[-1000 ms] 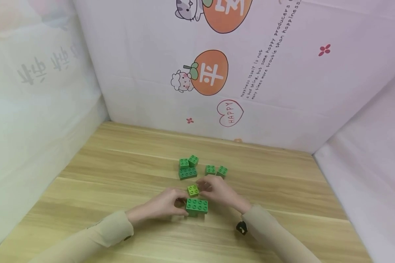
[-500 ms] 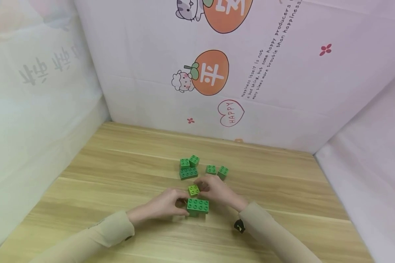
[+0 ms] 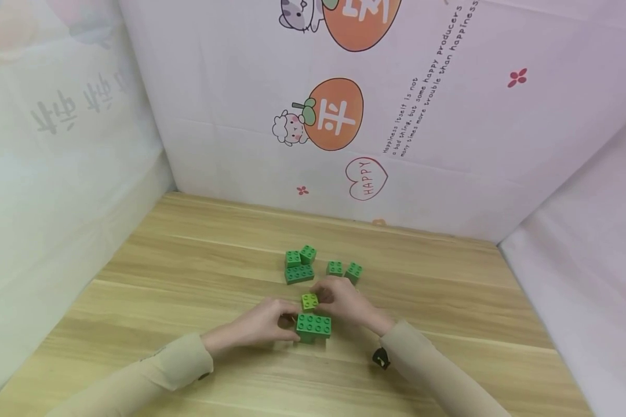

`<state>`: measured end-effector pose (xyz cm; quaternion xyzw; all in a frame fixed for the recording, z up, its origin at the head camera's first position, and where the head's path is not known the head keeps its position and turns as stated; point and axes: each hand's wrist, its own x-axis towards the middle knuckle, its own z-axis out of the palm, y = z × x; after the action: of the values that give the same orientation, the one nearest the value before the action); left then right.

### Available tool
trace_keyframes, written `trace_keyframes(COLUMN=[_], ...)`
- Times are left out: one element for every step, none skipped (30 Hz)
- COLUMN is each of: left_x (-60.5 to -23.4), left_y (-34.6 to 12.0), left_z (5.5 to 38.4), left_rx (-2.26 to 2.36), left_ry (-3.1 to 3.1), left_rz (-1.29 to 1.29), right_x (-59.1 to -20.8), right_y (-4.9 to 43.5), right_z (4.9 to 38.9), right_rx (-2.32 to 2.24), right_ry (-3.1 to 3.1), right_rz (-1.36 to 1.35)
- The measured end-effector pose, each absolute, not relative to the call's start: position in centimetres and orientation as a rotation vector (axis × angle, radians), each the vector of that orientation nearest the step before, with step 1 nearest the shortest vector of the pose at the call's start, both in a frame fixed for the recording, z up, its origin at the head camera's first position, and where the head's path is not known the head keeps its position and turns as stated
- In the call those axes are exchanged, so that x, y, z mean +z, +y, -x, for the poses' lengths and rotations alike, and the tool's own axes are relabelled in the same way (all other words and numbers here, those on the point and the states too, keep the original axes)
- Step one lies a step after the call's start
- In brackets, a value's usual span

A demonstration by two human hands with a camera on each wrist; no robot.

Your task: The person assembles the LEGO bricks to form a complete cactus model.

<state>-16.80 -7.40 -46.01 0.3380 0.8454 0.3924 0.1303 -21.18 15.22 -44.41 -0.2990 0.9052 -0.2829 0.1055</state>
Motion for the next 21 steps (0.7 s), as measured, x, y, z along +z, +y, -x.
trace_keyframes(left_x=[-46.0,-46.0,-46.0,-46.0,-46.0,-46.0,-46.0,-46.0,-46.0,-46.0,-45.9,-45.9,-45.9,-45.9,-45.9,-45.9,-45.9,-45.9,-45.9,-46.0,-46.0], left_y=[-7.4,-7.4,-7.4,-7.4,-7.4,-7.4,-7.4,-7.4,-7.4,-7.3,-7.3,-7.3,-7.3,-7.3,-7.2,-7.2,-7.2,-7.2,-7.2,-7.2,-7.2], left_z=[16.8,16.8,16.8,16.8,16.7,16.7,16.8,16.8,16.8,16.8,16.8,16.8,16.8,16.8,16.8,16.8,16.8,16.8,16.9,16.9,16.9], left_rx=[1.139,1.141,1.14,1.141,1.143,1.144,1.143,1.142,1.139,1.136,1.134,1.13,1.126,1.122,1.121,1.12,1.12,1.121,1.123,1.13,1.136], left_ry=[2.456,2.454,2.454,2.453,2.452,2.451,2.453,2.454,2.456,2.459,2.462,2.466,2.47,2.473,2.475,2.476,2.476,2.476,2.475,2.47,2.465], left_rz=[-0.979,-0.976,-0.972,-0.969,-0.964,-0.962,-0.961,-0.961,-0.961,-0.962,-0.964,-0.965,-0.966,-0.964,-0.962,-0.96,-0.957,-0.954,-0.95,-0.947,-0.945], right_x=[-44.4,-44.4,-44.4,-44.4,-44.4,-44.4,-44.4,-44.3,-44.3,-44.2,-44.2,-44.1,-44.0,-44.0,-43.9,-43.9,-43.8,-43.7,-43.6,-43.6,-43.5], right_y=[15.3,15.4,15.5,15.6,15.7,15.8,15.9,16.0,16.1,16.2,16.2,16.3,16.4,16.5,16.7,16.8,16.9,17.0,17.2,17.3,17.4], right_z=[21.1,21.1,21.1,21.1,21.1,21.1,21.0,21.0,21.0,20.9,20.9,20.8,20.8,20.7,20.6,20.6,20.5,20.5,20.5,20.4,20.4], right_rx=[-0.836,-0.836,-0.832,-0.831,-0.832,-0.833,-0.834,-0.837,-0.839,-0.845,-0.85,-0.857,-0.862,-0.865,-0.866,-0.87,-0.869,-0.867,-0.866,-0.864,-0.863], right_ry=[2.669,2.67,2.672,2.671,2.67,2.671,2.672,2.674,2.68,2.683,2.686,2.689,2.691,2.695,2.699,2.702,2.708,2.716,2.722,2.731,2.739], right_rz=[0.88,0.88,0.882,0.879,0.879,0.877,0.874,0.871,0.868,0.865,0.864,0.861,0.859,0.859,0.858,0.859,0.859,0.86,0.863,0.866,0.869])
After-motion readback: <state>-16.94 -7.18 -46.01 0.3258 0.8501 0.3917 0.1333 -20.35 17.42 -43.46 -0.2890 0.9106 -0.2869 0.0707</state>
